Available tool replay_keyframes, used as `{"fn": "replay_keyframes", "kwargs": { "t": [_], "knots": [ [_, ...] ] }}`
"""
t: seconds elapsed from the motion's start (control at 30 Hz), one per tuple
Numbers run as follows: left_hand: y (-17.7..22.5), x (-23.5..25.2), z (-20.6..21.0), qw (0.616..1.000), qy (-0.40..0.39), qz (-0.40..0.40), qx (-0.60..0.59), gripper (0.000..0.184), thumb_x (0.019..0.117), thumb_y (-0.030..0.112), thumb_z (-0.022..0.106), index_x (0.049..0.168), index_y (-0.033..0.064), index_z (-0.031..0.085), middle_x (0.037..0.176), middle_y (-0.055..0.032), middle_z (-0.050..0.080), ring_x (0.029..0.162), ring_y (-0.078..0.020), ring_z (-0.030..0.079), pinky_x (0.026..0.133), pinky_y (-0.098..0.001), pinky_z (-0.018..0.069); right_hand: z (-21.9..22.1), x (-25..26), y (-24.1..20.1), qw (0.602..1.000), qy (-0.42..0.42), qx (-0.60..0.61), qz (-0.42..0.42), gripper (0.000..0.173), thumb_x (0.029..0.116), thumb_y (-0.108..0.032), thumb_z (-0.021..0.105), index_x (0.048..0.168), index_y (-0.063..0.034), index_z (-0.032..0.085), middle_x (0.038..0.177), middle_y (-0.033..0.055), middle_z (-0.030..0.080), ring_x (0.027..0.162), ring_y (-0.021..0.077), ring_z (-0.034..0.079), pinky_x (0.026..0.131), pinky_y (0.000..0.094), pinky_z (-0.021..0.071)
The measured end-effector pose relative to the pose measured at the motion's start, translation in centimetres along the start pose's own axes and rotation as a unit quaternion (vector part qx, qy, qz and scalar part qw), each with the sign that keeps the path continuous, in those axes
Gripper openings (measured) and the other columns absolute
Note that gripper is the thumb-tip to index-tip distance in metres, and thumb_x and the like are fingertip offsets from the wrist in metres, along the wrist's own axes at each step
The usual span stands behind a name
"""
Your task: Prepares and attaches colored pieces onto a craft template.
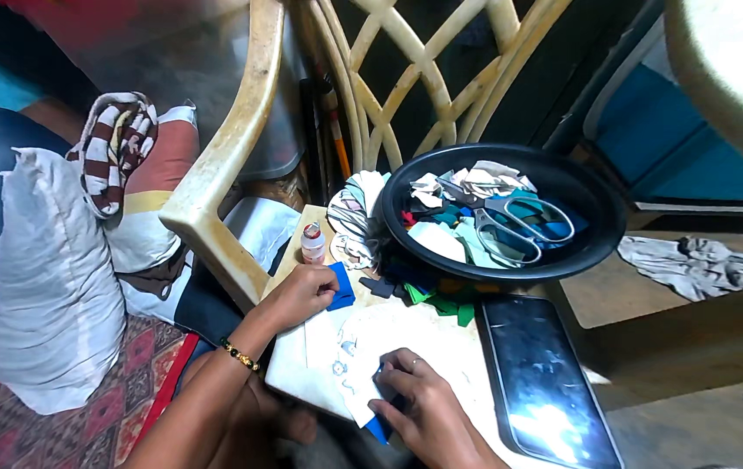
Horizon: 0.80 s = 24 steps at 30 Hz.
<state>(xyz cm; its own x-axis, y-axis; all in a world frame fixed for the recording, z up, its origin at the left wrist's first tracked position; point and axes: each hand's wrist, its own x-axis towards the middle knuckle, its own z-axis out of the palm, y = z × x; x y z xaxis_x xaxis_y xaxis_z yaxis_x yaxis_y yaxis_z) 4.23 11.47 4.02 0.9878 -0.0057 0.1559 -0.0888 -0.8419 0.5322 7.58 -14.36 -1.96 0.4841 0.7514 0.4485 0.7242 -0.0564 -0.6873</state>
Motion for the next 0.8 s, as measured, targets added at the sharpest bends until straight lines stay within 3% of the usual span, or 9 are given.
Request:
{"fn": "replay_keyframes", "kwargs": {
  "t": [0.17, 0.3, 0.5, 0.8],
  "knots": [
    [-0.5, -0.1, 0.6, 0.997, 0.02, 0.071, 0.027, 0.018, 0.0938, -0.004, 0.054, 0.092, -0.005, 0.072, 0.094, -0.0176, 0.072, 0.093, -0.0245, 0.069, 0.088, -0.0351, 0.0545, -0.1, 0.0, -0.1, 1.0, -0.005, 0.002, 0.006, 0.016, 0.0704, -0.009, 0.079, 0.082, 0.0008, 0.076, 0.094, 0.0159, 0.069, 0.086, 0.0226, 0.068, 0.075, 0.0279, 0.0574],
    [-0.1, -0.2, 0.6, 0.998, 0.01, 0.053, 0.034, 0.021, 0.0923, -0.005, 0.054, 0.094, -0.0058, 0.075, 0.101, -0.0192, 0.072, 0.098, -0.0266, 0.07, 0.09, -0.0363, 0.0549, -0.1, 0.0, -0.1, 1.0, -0.008, -0.001, 0.006, 0.017, 0.0699, -0.009, 0.08, 0.083, 0.001, 0.076, 0.095, 0.0162, 0.069, 0.087, 0.0235, 0.069, 0.076, 0.0286, 0.0578],
    [0.1, -0.2, 1.0, 0.996, 0.05, 0.049, 0.049, 0.012, 0.0875, -0.004, 0.066, 0.095, -0.0074, 0.074, 0.101, -0.0218, 0.072, 0.097, -0.0305, 0.071, 0.089, -0.0391, 0.0565, 0.0, 0.0, -0.1, 1.0, -0.005, -0.002, 0.004, 0.016, 0.0698, -0.009, 0.08, 0.082, 0.0009, 0.075, 0.094, 0.0163, 0.069, 0.086, 0.0237, 0.069, 0.075, 0.0285, 0.0578],
    [0.5, -0.2, 1.3, 0.987, 0.137, -0.002, 0.086, 0.03, 0.0795, 0.003, 0.081, 0.106, -0.0077, 0.072, 0.11, -0.0231, 0.07, 0.102, -0.0332, 0.07, 0.091, -0.0434, 0.0574, -0.2, 0.1, -0.2, 1.0, -0.01, 0.001, 0.008, 0.017, 0.0699, -0.008, 0.08, 0.083, 0.002, 0.075, 0.095, 0.0173, 0.069, 0.087, 0.0255, 0.069, 0.076, 0.03, 0.0583]
  ]
}}
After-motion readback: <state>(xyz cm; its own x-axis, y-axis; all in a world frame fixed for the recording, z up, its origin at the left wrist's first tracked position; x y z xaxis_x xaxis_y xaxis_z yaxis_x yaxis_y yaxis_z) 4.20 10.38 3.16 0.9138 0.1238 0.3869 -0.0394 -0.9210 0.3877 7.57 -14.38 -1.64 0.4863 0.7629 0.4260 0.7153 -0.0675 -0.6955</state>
